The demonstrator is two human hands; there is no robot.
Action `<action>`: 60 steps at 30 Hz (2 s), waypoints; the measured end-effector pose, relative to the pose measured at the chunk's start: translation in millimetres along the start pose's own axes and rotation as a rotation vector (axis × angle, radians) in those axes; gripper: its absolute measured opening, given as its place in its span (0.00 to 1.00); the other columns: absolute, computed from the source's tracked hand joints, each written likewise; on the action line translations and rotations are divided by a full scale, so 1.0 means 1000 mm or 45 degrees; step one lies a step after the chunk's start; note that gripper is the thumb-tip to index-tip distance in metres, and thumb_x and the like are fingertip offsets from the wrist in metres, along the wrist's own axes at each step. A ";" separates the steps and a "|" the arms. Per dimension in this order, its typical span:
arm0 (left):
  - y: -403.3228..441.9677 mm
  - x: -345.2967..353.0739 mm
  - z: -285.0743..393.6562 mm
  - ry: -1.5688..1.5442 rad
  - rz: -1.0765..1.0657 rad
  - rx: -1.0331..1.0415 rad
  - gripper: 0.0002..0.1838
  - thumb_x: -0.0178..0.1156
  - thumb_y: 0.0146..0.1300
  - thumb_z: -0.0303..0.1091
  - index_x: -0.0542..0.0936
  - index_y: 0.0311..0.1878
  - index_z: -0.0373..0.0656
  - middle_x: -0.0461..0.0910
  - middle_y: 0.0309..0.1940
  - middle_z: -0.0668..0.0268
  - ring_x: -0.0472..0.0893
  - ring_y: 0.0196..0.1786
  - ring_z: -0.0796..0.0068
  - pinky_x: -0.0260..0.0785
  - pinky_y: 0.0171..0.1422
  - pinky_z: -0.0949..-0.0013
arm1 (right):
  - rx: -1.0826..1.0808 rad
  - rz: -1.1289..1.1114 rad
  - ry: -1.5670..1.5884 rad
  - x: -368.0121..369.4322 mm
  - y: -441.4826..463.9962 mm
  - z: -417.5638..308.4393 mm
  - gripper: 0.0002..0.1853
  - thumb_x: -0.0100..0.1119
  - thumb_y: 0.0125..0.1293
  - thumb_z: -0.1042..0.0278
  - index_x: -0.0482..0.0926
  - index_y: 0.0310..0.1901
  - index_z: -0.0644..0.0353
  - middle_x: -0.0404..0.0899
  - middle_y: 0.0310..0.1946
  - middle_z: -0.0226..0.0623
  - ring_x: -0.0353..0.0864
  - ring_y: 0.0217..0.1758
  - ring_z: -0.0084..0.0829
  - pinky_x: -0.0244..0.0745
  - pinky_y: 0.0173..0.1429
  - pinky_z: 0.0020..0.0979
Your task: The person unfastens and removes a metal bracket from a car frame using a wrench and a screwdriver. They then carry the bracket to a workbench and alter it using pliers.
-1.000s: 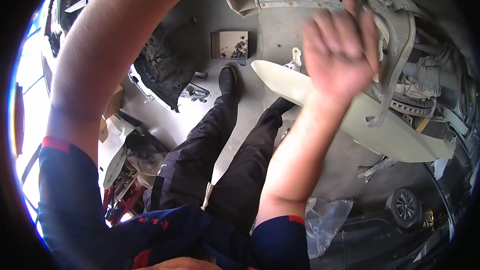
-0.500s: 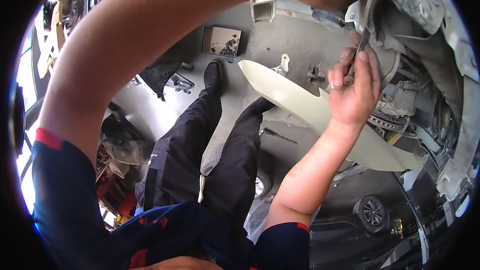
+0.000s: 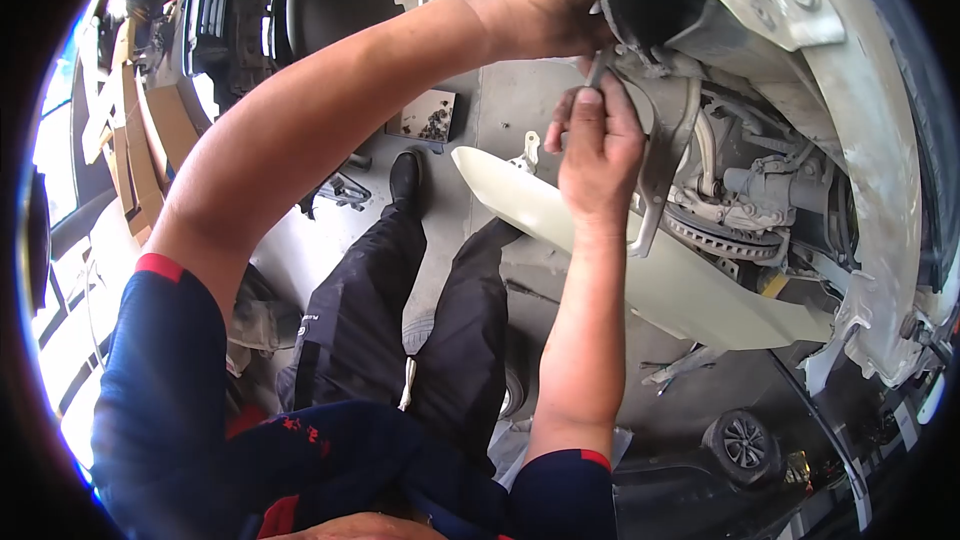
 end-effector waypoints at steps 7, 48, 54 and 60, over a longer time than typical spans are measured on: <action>0.000 0.030 -0.014 1.046 0.252 0.528 0.20 0.61 0.71 0.34 0.83 0.64 0.42 0.85 0.61 0.55 0.84 0.63 0.60 0.75 0.69 0.57 | 0.082 -0.220 -0.049 0.021 -0.039 0.013 0.16 0.46 0.86 0.70 0.77 0.65 0.66 0.83 0.40 0.32 0.82 0.39 0.21 0.81 0.49 0.28; 0.011 0.013 -0.037 0.841 0.372 0.560 0.25 0.56 0.80 0.45 0.73 0.75 0.46 0.77 0.71 0.61 0.77 0.72 0.67 0.68 0.79 0.63 | 0.084 0.263 -0.456 -0.132 -0.084 0.023 0.21 0.70 0.76 0.71 0.81 0.66 0.70 0.87 0.55 0.30 0.82 0.55 0.20 0.76 0.65 0.25; 0.015 0.023 -0.049 0.979 0.298 0.562 0.28 0.52 0.83 0.48 0.71 0.78 0.45 0.75 0.75 0.60 0.75 0.75 0.66 0.65 0.82 0.63 | 0.141 0.274 -0.432 -0.132 -0.086 0.016 0.23 0.71 0.75 0.70 0.80 0.68 0.70 0.87 0.55 0.30 0.82 0.55 0.19 0.75 0.65 0.25; 0.016 0.016 -0.046 0.406 0.575 0.616 0.23 0.73 0.59 0.42 0.87 0.58 0.54 0.88 0.55 0.59 0.84 0.59 0.50 0.77 0.64 0.51 | 0.065 0.248 -0.443 -0.133 -0.080 0.016 0.21 0.70 0.75 0.73 0.81 0.65 0.70 0.86 0.56 0.30 0.81 0.55 0.19 0.74 0.64 0.24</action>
Point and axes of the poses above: each hand's wrist, its own y-axis towards the middle knuckle, its own x-axis out of the palm, z = x × y, the point moved 6 cm from there along y, towards the middle knuckle
